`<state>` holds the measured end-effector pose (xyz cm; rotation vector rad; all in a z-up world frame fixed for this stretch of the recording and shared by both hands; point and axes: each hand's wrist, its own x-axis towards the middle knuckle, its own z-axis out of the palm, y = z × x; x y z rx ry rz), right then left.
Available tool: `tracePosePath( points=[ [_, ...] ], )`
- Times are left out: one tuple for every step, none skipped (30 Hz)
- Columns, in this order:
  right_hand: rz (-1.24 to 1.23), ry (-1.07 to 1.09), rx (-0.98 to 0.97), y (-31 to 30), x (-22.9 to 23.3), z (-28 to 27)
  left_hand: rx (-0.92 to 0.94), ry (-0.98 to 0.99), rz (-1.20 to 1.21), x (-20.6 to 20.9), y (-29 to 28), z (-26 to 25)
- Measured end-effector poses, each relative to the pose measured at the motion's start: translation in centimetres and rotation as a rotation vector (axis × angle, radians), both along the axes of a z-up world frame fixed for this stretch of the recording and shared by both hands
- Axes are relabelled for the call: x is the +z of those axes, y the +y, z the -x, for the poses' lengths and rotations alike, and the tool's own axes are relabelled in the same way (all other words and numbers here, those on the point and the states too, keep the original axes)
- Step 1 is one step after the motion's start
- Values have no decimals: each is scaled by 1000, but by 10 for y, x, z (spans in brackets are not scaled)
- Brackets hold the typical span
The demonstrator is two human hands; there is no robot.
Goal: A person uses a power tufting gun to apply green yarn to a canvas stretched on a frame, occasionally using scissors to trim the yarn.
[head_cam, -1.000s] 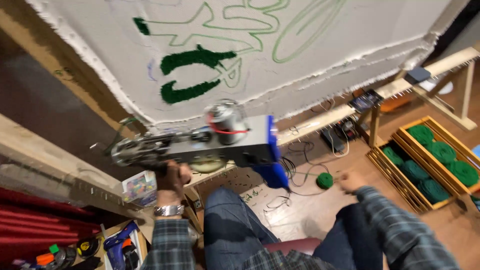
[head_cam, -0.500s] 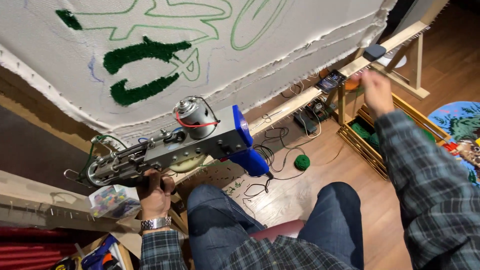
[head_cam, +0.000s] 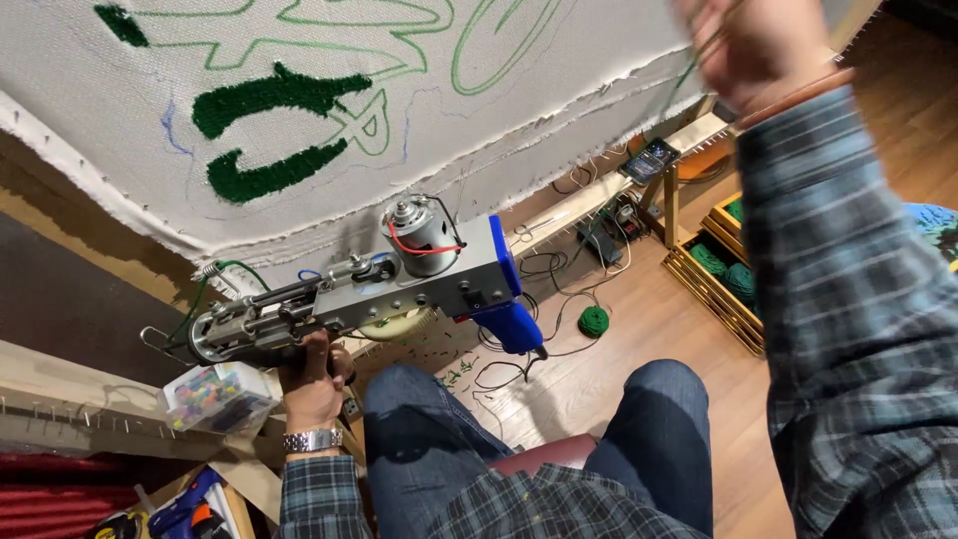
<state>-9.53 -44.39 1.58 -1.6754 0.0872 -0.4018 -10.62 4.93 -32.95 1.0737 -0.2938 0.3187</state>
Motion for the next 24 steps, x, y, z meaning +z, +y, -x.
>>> tracePosePath(
  points=[
    [2,1,0,2,-6,-2,0,1,2,13,-6,6],
    [116,37,-28,4,-12,-3,17,25,1,25,-12,12],
    [229,74,-57,6,-19,-4,35,49,-1,38,-18,19],
    [230,77,-56,3,-47,-2,35,52,-1,33,-20,19],
    [506,132,121,1,-73,-1,21,58,18,30,-20,18],
    [780,188,302,-1,-99,0,7,64,36,27,-21,17],
    [781,186,306,-2,-119,2,12,65,37,33,-24,20],
    [887,360,358,-2,-139,5,1,65,55,39,-27,24],
    [992,535,406,-2,-159,7,-8,64,74,45,-29,27],
    [994,533,411,11,-143,17,-2,64,74,47,-31,28],
    [822,595,540,23,-127,28,-6,61,65,49,-32,29],
    [645,652,665,35,-111,39,-10,58,56,52,-35,30],
    [647,651,669,38,-110,46,-5,59,56,58,-38,31],
    [504,556,812,42,-109,53,-25,72,57,64,-41,32],
    [358,456,946,44,-108,60,-45,83,59,70,-45,33],
    [360,455,950,45,-120,64,-41,82,59,72,-48,33],
    [225,380,1018,47,-131,68,-63,66,43,74,-52,33],
    [89,304,1083,48,-143,71,-84,50,26,75,-55,33],
    [92,303,1089,57,-145,81,-78,48,28,79,-60,34],
    [128,206,1029,66,-146,90,-81,64,-20,82,-64,36],
    [161,108,970,76,-149,100,-83,81,-70,85,-67,37],
    [163,106,977,86,-147,110,-76,78,-69,85,-68,37],
    [160,280,751,97,-146,122,-86,95,-144,84,-68,38],
    [156,448,519,107,-145,134,-96,112,-219,84,-68,38]
  ],
)
